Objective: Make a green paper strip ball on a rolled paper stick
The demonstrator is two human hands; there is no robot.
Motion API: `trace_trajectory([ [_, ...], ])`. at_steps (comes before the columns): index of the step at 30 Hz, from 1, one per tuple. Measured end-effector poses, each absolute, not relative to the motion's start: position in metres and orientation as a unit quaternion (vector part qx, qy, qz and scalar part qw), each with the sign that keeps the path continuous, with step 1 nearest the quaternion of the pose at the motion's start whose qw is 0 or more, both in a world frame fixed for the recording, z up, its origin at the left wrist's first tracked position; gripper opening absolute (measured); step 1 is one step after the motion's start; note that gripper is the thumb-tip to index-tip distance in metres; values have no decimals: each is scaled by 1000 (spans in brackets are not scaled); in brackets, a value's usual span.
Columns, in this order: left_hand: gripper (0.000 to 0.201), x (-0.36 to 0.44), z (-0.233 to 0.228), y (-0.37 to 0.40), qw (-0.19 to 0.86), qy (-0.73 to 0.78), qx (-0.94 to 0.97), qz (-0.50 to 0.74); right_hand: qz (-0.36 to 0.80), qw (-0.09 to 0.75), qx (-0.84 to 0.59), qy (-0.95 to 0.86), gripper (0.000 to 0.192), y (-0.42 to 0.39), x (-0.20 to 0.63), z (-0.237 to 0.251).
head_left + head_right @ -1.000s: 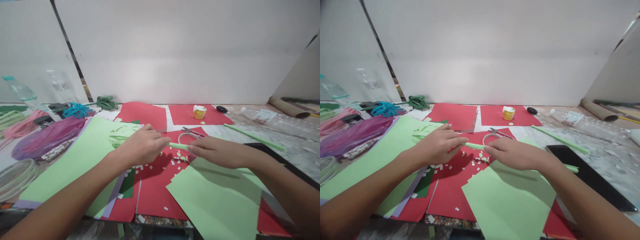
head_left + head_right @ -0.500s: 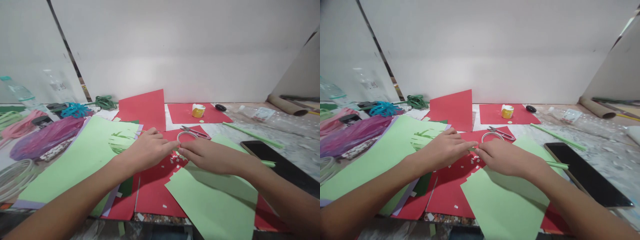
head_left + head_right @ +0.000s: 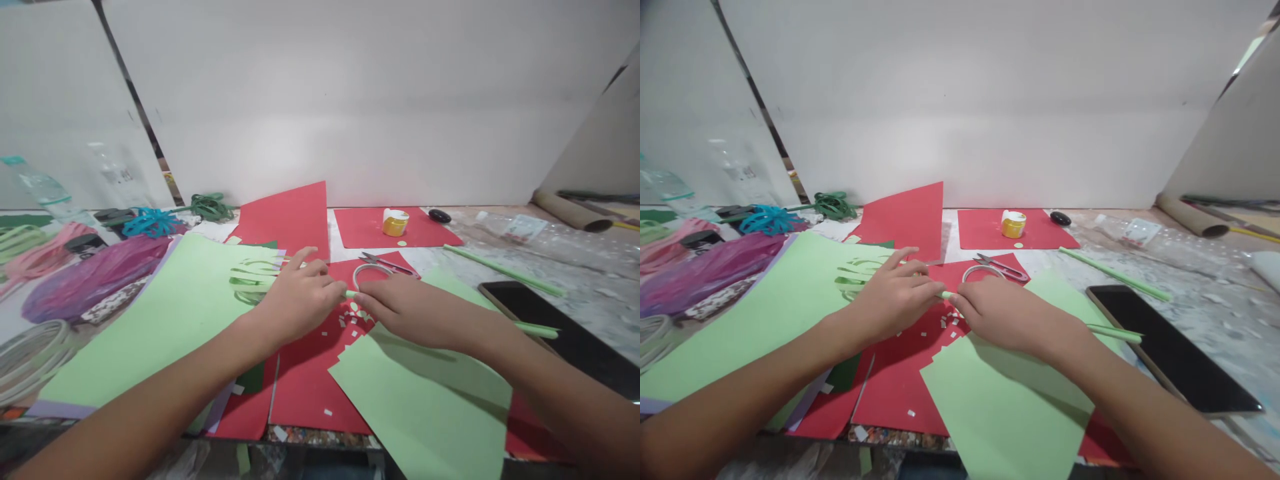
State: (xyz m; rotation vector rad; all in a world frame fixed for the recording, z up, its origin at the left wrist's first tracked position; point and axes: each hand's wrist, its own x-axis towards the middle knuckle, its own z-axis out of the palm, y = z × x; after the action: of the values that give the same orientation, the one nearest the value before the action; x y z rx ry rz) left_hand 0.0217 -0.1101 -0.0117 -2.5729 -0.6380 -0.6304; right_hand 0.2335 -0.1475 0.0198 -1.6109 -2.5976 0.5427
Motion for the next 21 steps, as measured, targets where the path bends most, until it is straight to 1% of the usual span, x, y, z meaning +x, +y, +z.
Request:
trace_trajectory([
  [4,19,17,-10,-107,153,-250,-923,-249,173,12,-516,-839,44,-148,235,22],
  [10,25,23,-13,-110,162,-235,-925,-249,162,3,-508,-846,23,-156,233,26],
  [21,24,20,-19,-105,153,-228,-930,-243,243,17,-520,-819,8,-153,233,19],
])
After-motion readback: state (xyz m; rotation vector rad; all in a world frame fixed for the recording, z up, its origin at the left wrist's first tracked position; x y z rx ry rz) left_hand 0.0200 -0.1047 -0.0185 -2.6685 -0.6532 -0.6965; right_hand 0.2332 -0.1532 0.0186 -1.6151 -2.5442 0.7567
